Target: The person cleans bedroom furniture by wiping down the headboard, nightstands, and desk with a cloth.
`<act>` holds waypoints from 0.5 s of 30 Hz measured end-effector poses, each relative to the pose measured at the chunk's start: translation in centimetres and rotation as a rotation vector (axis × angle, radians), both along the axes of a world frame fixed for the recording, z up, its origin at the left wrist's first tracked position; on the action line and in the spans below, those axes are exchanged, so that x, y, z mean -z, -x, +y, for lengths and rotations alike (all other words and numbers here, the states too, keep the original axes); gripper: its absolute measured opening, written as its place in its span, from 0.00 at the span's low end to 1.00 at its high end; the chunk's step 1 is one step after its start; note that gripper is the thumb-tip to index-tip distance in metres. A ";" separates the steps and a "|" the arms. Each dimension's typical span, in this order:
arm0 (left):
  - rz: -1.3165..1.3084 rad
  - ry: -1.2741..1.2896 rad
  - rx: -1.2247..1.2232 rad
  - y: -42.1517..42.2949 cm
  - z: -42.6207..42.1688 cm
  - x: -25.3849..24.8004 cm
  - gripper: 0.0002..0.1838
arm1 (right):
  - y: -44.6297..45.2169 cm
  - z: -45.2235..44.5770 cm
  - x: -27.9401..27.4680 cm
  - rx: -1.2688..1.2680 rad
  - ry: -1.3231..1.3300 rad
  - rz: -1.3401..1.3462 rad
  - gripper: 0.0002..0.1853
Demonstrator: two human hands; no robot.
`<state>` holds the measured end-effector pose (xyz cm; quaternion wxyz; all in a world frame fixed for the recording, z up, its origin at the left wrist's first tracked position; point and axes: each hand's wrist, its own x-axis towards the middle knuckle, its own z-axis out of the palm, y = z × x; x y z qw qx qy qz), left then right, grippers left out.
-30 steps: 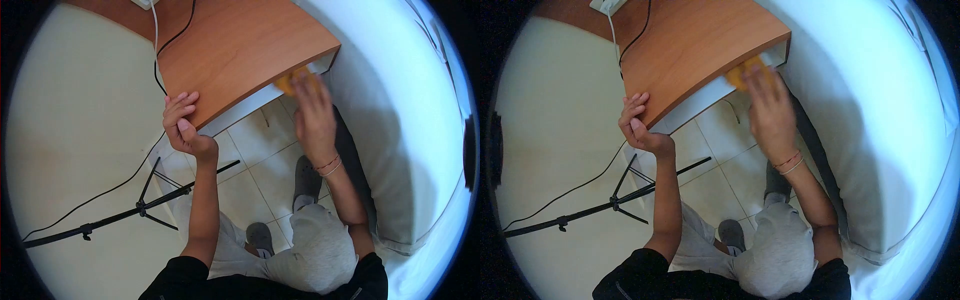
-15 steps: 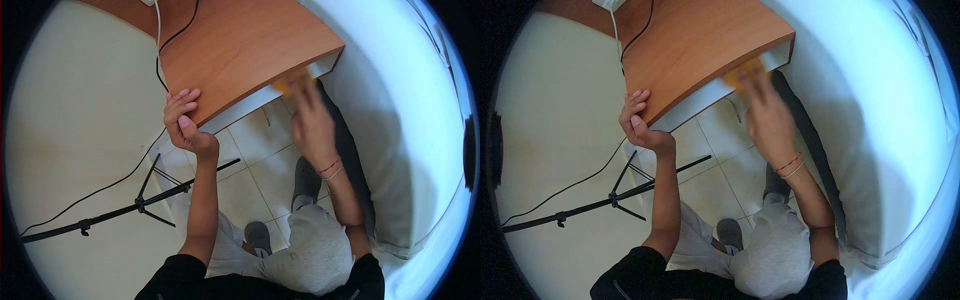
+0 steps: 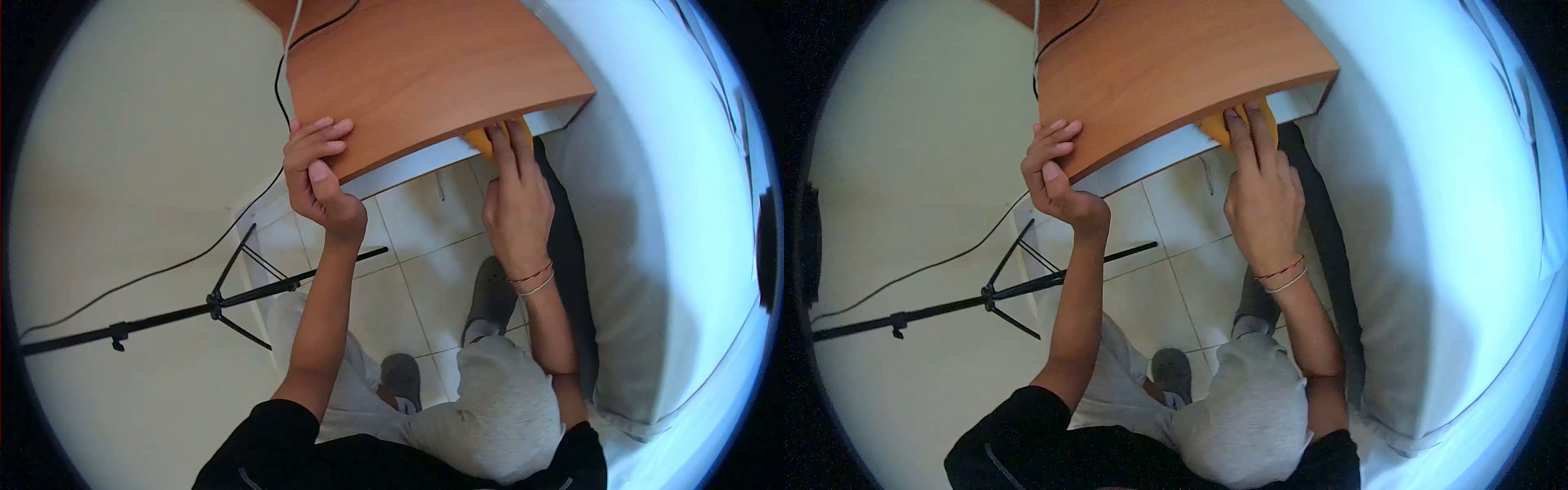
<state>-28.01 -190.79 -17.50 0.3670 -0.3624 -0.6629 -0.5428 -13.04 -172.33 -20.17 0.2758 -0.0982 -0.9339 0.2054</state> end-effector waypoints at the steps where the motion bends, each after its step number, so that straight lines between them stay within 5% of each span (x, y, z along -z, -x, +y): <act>1: -0.002 -0.012 0.004 0.0 0.1 0.0 0.13 | 0.1 -0.8 -0.4 -0.007 -0.038 -0.052 0.43; 3: -0.011 -0.028 0.012 0.1 -0.1 0.0 0.13 | 0.6 -2.6 -1.5 -0.226 -0.008 0.037 0.34; 8: -0.012 -0.056 0.040 0.1 -0.1 -0.1 0.12 | 4.1 1.4 -4.0 -0.022 -0.256 0.036 0.16; 11: 0.000 -0.075 0.072 0.1 0.0 0.0 0.12 | 6.3 6.7 -1.7 -0.050 -0.157 -0.087 0.13; 15: -0.005 -0.084 0.098 0.0 -0.3 -0.3 0.11 | 10.9 11.1 5.0 -0.095 -0.431 0.014 0.18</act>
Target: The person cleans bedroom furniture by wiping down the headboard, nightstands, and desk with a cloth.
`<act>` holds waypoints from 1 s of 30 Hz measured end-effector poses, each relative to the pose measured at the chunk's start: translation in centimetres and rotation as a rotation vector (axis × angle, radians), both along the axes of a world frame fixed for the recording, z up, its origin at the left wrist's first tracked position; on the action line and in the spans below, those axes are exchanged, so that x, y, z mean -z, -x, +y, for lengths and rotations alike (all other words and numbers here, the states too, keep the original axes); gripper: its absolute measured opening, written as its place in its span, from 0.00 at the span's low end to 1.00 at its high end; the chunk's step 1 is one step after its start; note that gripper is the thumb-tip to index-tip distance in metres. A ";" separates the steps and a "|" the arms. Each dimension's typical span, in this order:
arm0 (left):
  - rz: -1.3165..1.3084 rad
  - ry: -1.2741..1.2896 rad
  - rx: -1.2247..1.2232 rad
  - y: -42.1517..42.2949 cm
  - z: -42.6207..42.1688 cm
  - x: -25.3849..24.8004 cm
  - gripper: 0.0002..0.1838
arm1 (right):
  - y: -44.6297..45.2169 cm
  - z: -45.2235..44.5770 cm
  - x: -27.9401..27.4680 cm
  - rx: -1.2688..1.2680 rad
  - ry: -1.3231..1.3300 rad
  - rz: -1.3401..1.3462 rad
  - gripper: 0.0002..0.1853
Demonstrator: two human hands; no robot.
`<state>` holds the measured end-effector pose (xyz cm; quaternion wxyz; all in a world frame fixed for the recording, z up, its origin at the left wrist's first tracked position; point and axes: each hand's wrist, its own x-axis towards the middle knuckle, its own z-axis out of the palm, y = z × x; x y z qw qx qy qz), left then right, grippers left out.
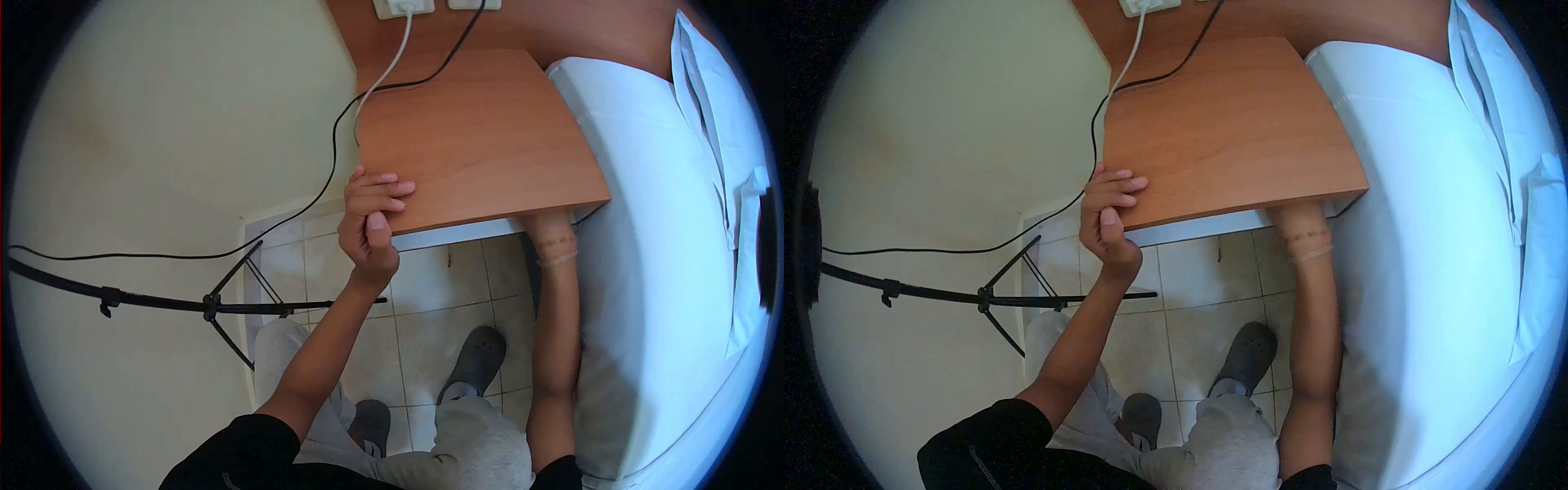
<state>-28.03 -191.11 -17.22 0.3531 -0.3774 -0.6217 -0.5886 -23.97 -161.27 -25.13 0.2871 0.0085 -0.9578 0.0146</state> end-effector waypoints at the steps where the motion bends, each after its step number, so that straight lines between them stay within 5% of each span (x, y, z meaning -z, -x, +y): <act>1: -0.001 0.004 0.008 0.0 0.0 0.0 0.12 | 1.1 0.3 0.5 -0.039 0.083 0.087 0.20; 8: -0.002 0.006 0.005 -0.1 0.0 0.1 0.12 | 6.2 -4.2 0.9 -0.204 0.332 0.171 0.25; 17: -0.007 0.042 0.003 0.2 0.1 0.1 0.13 | 4.3 -6.6 1.5 -0.265 0.264 0.136 0.30; 27: -0.021 0.061 0.030 -0.1 -0.4 -0.1 0.12 | 4.3 -8.8 -0.2 -0.422 0.021 0.090 0.20; 30: -0.059 0.067 0.031 -0.7 -0.6 -0.5 0.11 | 1.5 -12.5 -5.1 -0.502 0.232 -0.066 0.19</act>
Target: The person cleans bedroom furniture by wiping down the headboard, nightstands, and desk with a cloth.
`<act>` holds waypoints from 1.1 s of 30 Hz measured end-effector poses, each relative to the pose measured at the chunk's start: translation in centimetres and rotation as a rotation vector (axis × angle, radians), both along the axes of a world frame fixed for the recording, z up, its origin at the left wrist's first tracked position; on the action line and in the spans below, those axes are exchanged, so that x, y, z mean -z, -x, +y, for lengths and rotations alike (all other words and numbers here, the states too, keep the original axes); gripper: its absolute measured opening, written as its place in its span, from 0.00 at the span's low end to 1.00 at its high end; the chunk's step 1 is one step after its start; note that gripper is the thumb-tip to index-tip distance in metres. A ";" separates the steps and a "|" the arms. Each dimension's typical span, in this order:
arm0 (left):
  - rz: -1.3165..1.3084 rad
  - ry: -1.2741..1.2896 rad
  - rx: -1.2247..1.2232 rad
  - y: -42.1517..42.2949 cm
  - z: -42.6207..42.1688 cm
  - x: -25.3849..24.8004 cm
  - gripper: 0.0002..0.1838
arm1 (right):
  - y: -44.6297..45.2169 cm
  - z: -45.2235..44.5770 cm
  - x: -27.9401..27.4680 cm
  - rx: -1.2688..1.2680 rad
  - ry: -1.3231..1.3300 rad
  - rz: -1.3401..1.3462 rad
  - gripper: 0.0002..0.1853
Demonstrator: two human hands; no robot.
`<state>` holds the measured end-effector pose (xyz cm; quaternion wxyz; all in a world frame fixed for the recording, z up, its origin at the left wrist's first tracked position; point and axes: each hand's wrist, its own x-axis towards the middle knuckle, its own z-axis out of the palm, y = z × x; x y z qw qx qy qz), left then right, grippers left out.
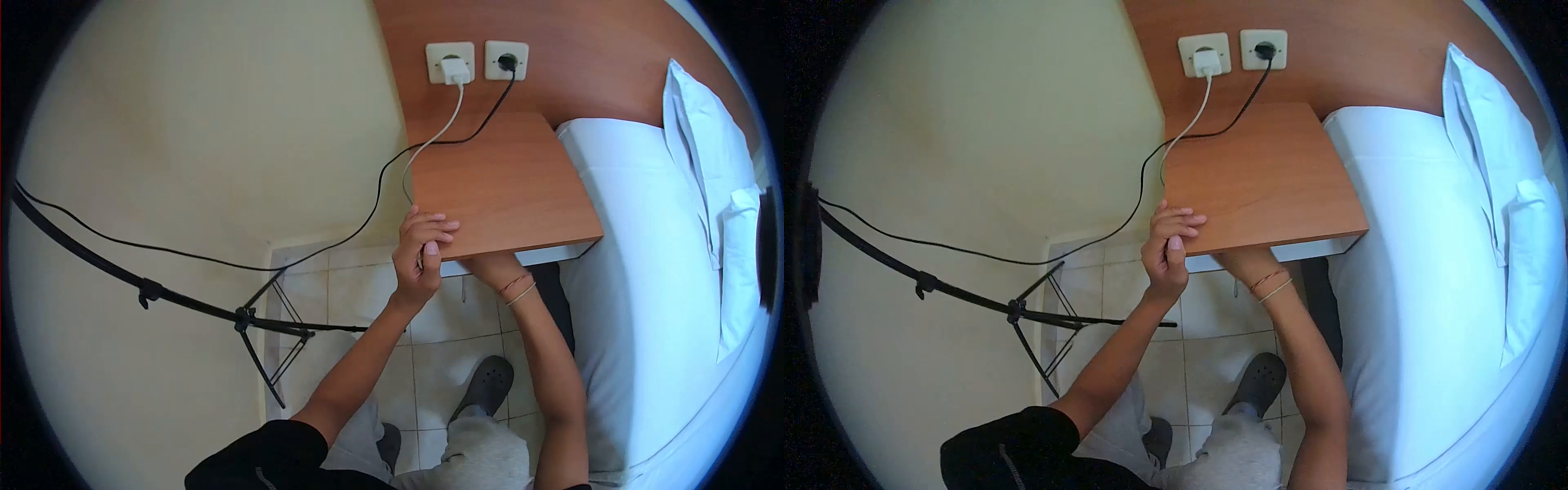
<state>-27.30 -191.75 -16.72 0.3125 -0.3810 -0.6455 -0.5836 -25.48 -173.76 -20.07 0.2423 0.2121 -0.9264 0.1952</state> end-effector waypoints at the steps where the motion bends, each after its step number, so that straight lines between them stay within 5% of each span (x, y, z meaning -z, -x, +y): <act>1: -0.015 0.003 0.003 -0.2 -0.1 -0.4 0.11 | -0.9 -0.7 -1.0 0.015 0.011 0.020 0.18; 3: -0.098 0.026 0.023 -0.9 -0.5 -1.1 0.11 | -3.1 -1.9 -2.5 0.044 0.039 0.059 0.17; 5: -0.230 0.006 0.052 -2.6 -1.2 -1.8 0.12 | -6.3 -2.7 -5.5 0.126 -0.010 -0.349 0.16; 13: -0.465 -0.221 -0.070 -11.5 -1.2 0.5 0.13 | -13.7 -1.5 -16.6 0.166 -0.031 -0.453 0.10; 16: -0.474 -0.267 0.101 -15.1 -1.5 1.1 0.20 | -14.2 -2.3 -19.3 0.199 0.031 -0.403 0.09; 19: -0.499 -0.153 0.265 -16.3 -1.6 -4.1 0.29 | -14.6 -4.2 -21.9 0.134 0.161 -0.372 0.11; 23: -0.451 -0.263 0.153 -15.2 -0.3 -7.0 0.44 | -15.0 -7.7 -24.4 0.099 0.191 -0.271 0.14; 28: -0.415 -0.117 0.137 -11.4 -0.8 -5.7 0.51 | -14.5 -8.1 -27.4 -0.053 0.490 -0.470 0.17; 30: -0.534 -0.154 0.375 -9.6 -1.2 -6.1 0.48 | -14.0 -7.4 -28.3 -0.094 0.601 -0.597 0.20; 33: -0.341 -0.043 0.289 -4.6 -1.5 -6.8 0.38 | -12.6 -5.4 -27.8 -0.320 1.065 -0.528 0.24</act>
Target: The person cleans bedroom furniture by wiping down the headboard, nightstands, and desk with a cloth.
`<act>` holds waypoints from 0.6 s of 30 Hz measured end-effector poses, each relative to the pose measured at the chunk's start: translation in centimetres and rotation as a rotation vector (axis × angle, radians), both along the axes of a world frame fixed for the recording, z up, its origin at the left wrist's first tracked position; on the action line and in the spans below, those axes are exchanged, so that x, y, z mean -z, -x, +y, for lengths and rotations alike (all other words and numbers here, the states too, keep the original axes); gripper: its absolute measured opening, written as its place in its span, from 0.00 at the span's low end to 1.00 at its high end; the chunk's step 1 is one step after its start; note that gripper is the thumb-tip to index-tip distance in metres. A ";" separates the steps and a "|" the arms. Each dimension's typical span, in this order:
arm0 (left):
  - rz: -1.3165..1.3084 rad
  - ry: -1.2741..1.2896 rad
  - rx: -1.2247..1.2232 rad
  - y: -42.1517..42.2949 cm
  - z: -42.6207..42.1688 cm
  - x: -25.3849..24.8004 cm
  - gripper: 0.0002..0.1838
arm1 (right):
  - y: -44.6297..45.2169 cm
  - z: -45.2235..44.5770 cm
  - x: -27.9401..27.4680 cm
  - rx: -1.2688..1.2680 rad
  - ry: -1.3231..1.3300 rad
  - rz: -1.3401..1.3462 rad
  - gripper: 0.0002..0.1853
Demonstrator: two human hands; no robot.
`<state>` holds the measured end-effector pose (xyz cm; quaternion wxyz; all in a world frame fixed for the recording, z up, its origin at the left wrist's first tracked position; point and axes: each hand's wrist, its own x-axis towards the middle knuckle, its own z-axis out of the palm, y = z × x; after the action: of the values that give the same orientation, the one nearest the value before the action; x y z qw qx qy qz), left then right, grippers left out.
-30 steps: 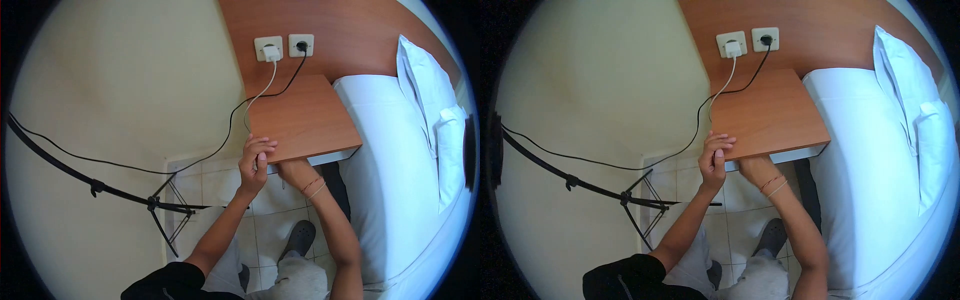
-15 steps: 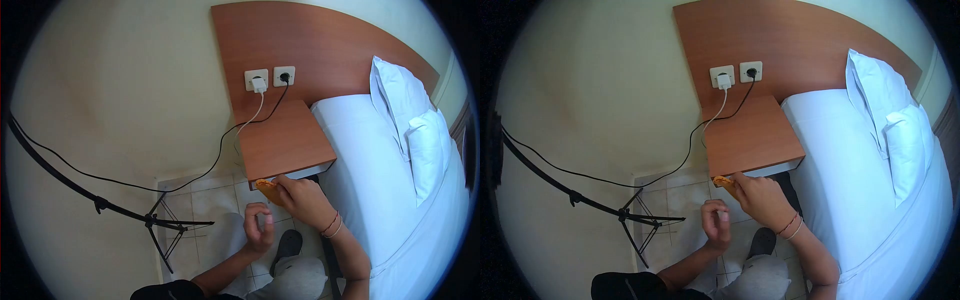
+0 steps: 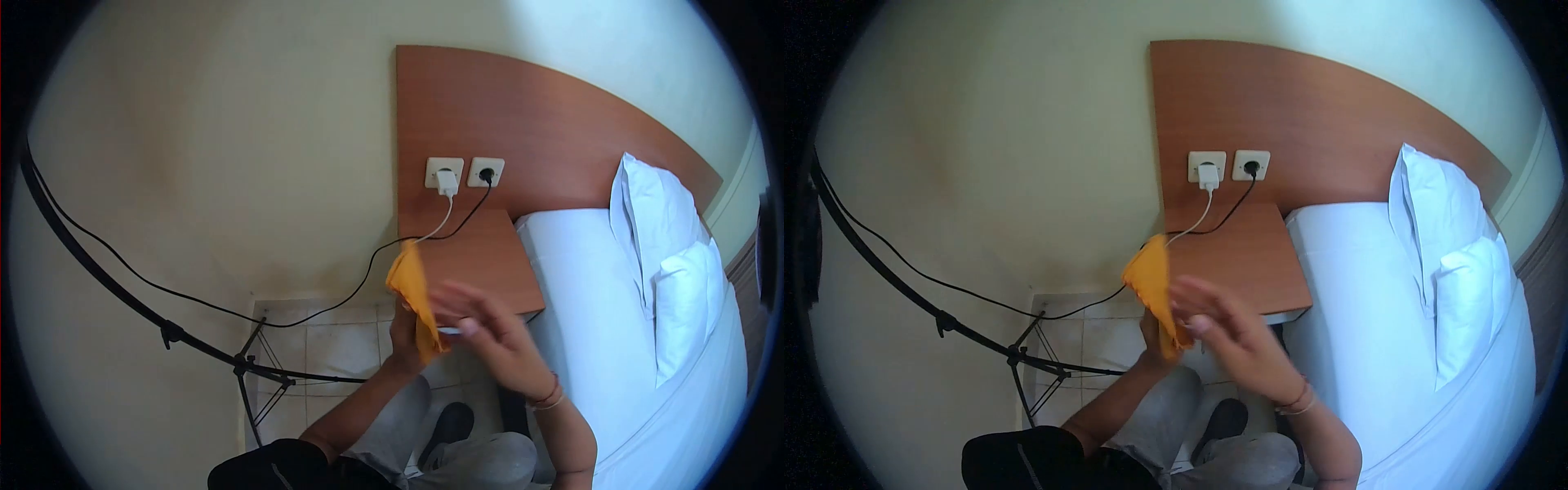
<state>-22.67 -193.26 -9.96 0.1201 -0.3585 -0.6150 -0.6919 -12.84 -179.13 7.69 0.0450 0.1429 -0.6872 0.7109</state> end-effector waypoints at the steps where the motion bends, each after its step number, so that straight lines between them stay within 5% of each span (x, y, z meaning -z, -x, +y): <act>1: -0.084 -0.099 -0.016 1.9 0.8 -1.3 0.34 | 0.4 1.9 -0.3 0.077 -0.005 -0.014 0.25; 2: -0.163 -0.206 -0.032 3.6 1.5 -3.3 0.30 | 0.8 4.5 -0.7 0.153 -0.010 -0.029 0.26; 4: -0.746 -0.751 0.118 7.4 4.2 -8.0 0.24 | 1.9 10.1 -1.8 0.440 -0.172 -0.107 0.29; 7: -0.915 -0.959 0.304 13.8 3.2 -13.1 0.25 | 2.2 20.4 1.5 0.725 -0.149 -0.122 0.30; 9: -0.519 -1.041 -0.011 16.4 2.9 -17.8 0.25 | 1.1 23.9 3.9 0.893 -0.099 -0.145 0.28; 12: -0.208 -0.553 -0.398 21.3 3.0 -22.4 0.22 | -0.1 29.6 10.8 0.885 -0.016 -0.253 0.26; 13: 0.021 -0.397 -0.458 23.3 3.8 -23.3 0.23 | 0.0 32.6 14.3 0.858 -0.185 -0.220 0.25; 16: 0.599 -0.175 -0.589 27.5 6.5 -26.7 0.35 | 0.2 29.6 9.6 0.865 -0.093 -0.234 0.23; 18: 0.713 -0.158 -0.596 28.7 8.0 -27.6 0.41 | 0.4 30.5 10.4 0.854 -0.150 -0.231 0.21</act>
<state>-51.35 -185.29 17.63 0.5441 -0.3716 -0.5571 -0.5055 -13.19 -148.62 -2.70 0.2471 -0.2309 -0.7346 0.5882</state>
